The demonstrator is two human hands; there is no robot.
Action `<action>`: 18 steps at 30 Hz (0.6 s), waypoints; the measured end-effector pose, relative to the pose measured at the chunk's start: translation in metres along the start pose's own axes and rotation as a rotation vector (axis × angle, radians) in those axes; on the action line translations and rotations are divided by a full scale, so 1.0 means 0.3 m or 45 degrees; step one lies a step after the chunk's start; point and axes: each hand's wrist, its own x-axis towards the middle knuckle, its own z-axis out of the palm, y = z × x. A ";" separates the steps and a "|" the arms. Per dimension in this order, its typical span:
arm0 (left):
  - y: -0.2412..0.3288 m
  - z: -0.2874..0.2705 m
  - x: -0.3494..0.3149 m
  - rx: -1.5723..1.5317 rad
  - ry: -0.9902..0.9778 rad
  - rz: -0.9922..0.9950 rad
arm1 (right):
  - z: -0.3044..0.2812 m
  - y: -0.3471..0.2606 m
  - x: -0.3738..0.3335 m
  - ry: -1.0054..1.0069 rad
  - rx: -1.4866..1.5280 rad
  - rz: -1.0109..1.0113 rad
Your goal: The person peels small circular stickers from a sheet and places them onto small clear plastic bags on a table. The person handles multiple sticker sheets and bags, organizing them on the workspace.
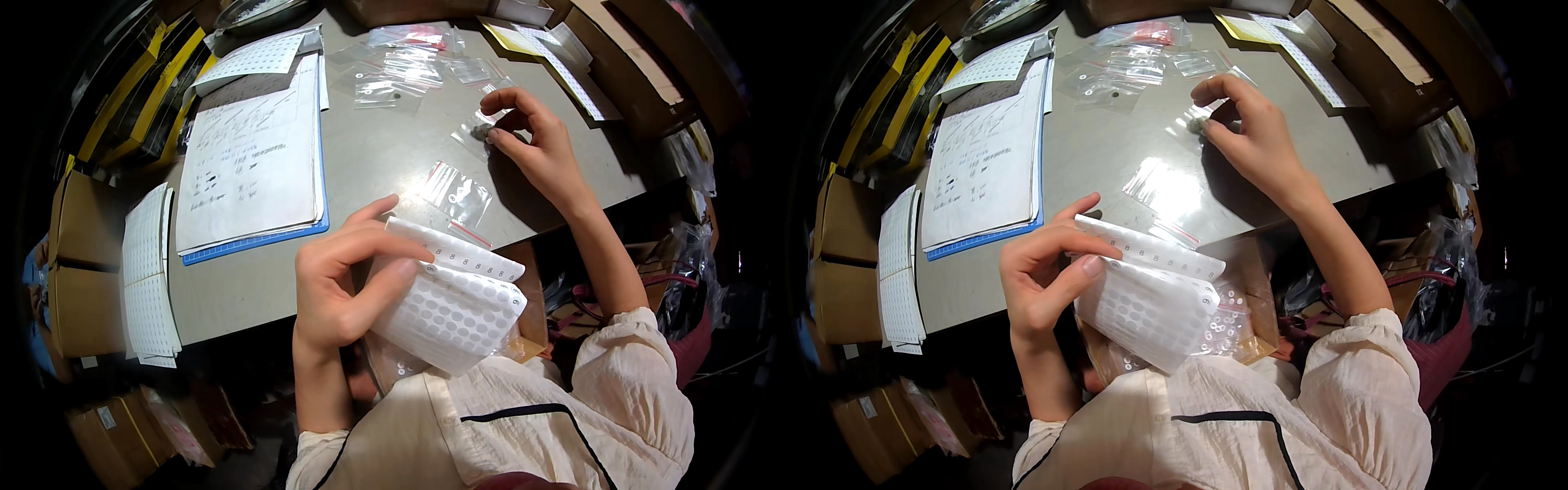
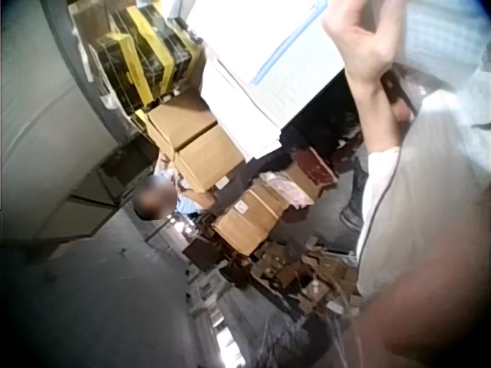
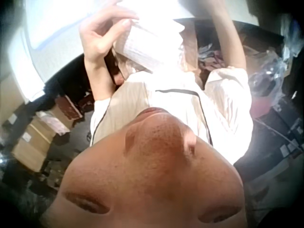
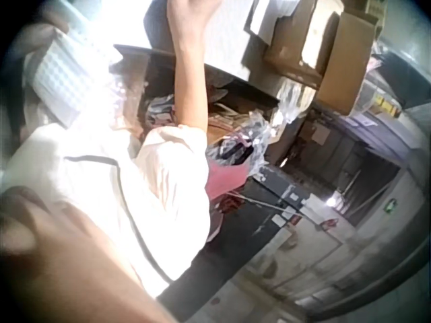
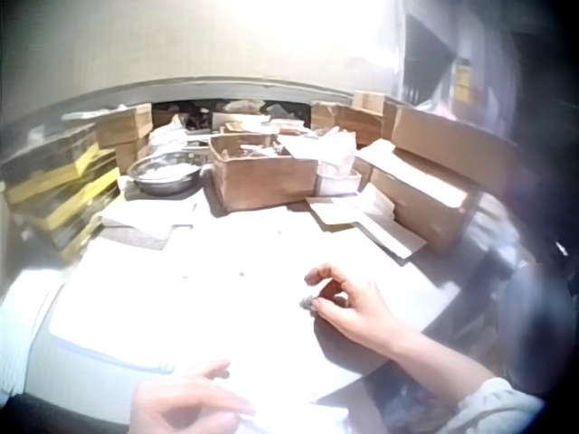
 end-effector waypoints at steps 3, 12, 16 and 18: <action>0.003 0.005 -0.001 -0.016 0.039 -0.014 | 0.007 -0.011 0.000 0.019 0.056 0.061; 0.002 0.000 -0.002 0.021 -0.002 -0.003 | 0.063 -0.025 -0.013 0.092 -0.836 -0.419; -0.002 -0.017 -0.016 -0.133 -0.004 0.026 | 0.010 0.016 0.021 0.059 -0.811 -0.250; -0.017 -0.024 -0.022 -0.291 -0.011 0.068 | -0.077 0.028 0.027 -0.048 -0.753 -0.127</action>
